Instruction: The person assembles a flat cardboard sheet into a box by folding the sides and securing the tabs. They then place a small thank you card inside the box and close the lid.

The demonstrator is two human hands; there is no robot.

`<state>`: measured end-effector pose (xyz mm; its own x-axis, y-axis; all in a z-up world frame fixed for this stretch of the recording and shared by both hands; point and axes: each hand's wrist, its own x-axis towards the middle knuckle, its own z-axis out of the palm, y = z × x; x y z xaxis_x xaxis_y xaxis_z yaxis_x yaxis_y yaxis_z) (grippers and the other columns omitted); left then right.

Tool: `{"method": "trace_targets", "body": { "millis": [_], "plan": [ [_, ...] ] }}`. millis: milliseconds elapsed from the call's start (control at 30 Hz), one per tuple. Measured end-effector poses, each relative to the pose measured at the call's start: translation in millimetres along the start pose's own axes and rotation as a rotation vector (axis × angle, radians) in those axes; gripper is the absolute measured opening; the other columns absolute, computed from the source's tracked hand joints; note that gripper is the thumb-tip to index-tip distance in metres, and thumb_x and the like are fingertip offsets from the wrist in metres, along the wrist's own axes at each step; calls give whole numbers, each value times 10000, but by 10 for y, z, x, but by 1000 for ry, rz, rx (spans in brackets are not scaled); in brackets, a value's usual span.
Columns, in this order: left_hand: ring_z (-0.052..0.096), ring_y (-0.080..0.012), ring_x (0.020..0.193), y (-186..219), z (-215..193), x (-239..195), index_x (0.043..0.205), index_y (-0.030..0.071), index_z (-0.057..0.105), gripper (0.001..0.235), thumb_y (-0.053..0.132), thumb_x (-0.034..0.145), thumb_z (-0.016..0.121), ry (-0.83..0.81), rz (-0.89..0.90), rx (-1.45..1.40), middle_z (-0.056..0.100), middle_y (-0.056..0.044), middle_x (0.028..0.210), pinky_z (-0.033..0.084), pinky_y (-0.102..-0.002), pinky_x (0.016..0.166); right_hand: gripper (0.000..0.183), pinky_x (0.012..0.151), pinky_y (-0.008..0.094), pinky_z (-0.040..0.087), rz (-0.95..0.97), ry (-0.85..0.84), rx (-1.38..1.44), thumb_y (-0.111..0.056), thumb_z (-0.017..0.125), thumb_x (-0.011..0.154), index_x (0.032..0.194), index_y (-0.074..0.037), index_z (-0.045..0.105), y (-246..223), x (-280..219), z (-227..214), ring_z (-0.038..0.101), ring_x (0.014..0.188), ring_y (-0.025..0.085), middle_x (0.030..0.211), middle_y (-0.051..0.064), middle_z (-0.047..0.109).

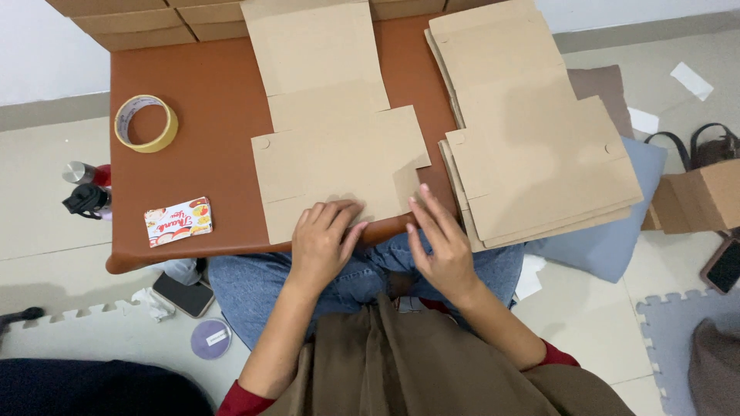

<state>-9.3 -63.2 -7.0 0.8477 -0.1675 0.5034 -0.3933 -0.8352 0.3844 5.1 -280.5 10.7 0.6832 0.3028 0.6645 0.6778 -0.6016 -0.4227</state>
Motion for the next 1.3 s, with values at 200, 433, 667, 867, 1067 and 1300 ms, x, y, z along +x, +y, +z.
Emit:
{"method": "trace_targets", "body": {
  "millis": [200, 433, 667, 867, 1067, 1300],
  "plan": [
    [606, -362, 1113, -8, -31, -23, 1494, 91, 427, 585, 426, 1021, 506, 37, -72, -158, 493, -220, 1369, 505, -433, 873, 504, 1109, 502, 427, -163, -188, 2, -189, 628, 971, 1434, -10, 543, -55, -185, 240, 572, 1299, 366, 1447, 236, 554],
    [579, -315, 1155, -6, -30, 30, 1319, 258, 675, 374, 418, 1006, 548, -51, -24, 44, 579, -122, 1364, 456, -398, 824, 516, 1181, 475, 329, -98, -298, -85, -253, 497, 1040, 1473, 28, 484, -126, -223, 357, 468, 1401, 371, 1487, 247, 509],
    [593, -245, 1130, -27, 77, 69, 1281, 268, 696, 311, 364, 1016, 564, -43, -48, 65, 654, -41, 1279, 382, -353, 781, 444, 1158, 445, 367, -6, -343, -120, -181, 479, 1041, 1420, 42, 537, -39, 123, 484, 517, 1362, 361, 1400, 247, 587],
    [597, -222, 1049, -79, 108, 61, 1194, 269, 729, 228, 299, 997, 617, -1, -36, 65, 676, -3, 1226, 374, -341, 746, 403, 1146, 455, 381, 21, -402, -114, -107, 469, 1031, 1393, 57, 542, 119, 488, 669, 530, 1346, 370, 1369, 269, 601],
    [595, -223, 1028, -41, 10, 97, 1231, 226, 710, 259, 272, 994, 616, 4, -22, 39, 671, -25, 1201, 386, -334, 746, 360, 1136, 411, 410, -39, -420, -121, -91, 550, 977, 1322, -15, 617, 243, 545, 689, 551, 1332, 342, 1357, 216, 620],
    [608, -224, 962, -26, -20, 83, 1257, 178, 690, 299, 281, 983, 631, -17, -39, 15, 668, -45, 1165, 410, -334, 732, 335, 1101, 390, 443, -3, -412, -161, -213, 595, 996, 1306, -101, 654, 221, 299, 557, 571, 1289, 279, 1295, 114, 633]
  ]
}}
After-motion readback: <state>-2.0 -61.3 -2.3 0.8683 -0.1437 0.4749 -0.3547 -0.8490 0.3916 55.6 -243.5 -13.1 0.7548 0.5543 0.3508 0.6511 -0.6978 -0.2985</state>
